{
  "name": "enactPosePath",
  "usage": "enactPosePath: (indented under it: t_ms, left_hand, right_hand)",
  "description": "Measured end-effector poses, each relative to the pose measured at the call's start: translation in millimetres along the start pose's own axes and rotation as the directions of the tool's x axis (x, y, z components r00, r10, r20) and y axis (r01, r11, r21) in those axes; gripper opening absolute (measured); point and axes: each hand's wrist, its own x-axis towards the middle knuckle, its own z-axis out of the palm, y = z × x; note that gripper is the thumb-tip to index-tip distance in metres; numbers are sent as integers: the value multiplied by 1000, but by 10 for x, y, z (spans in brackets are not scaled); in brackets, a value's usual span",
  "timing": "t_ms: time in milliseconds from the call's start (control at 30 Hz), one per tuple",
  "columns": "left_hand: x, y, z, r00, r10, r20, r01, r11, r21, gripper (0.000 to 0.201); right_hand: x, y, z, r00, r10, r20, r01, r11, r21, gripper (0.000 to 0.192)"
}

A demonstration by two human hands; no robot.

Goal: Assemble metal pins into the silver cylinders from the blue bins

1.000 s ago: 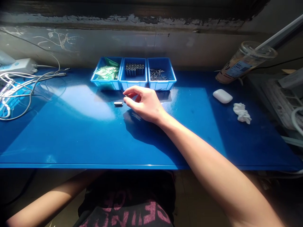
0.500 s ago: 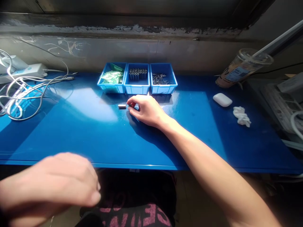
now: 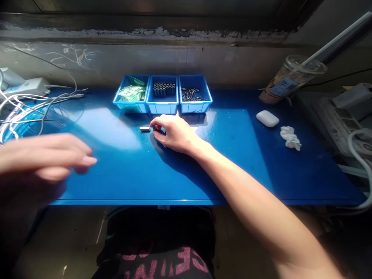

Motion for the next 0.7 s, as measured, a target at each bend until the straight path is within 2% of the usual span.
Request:
enactPosePath:
  t_ms: [33,67,100,167,267,400,533,700]
  left_hand:
    - [166,-187,34,970,26,-241,-23,1000,17,41]
    - [345,-369,83,926,116,-359,-94,993,78,41]
    - [518,-534,145,895,228,-382,-179,971,159,44]
    - [779,-777,293,892,282,-354,-215,952,218,46]
    - [867,-891,506,909,280,-310,-223,953,207,39]
    - [716,-729,655,945,262,-197,-237,961,142,39]
    - [706,-538,691,980,173,-98,-171,985,33,46]
    - [743,-550,731,994,107,-36,-107,994,-3,37]
  right_hand:
    - [0,1,-4,1000,-4,0,4,1000,-2,18]
    - [-1,3,-9,1000,-12,3,12,1000,-4,19]
    - [-2,6,-15,1000,-20,7,20,1000,-8,19]
    - [-5,9,-27,1000,-24,17,24,1000,-19,20]
    - [-6,-2,-42,1000,-7,27,8,999,-32,20]
    - [-5,-36,-57,999,-4,48,7,999,-54,21]
    - [2,-48,-72,998,-18,55,21,998,-66,16]
    - [8,-34,-79,997,-17,71,22,997,-76,15]
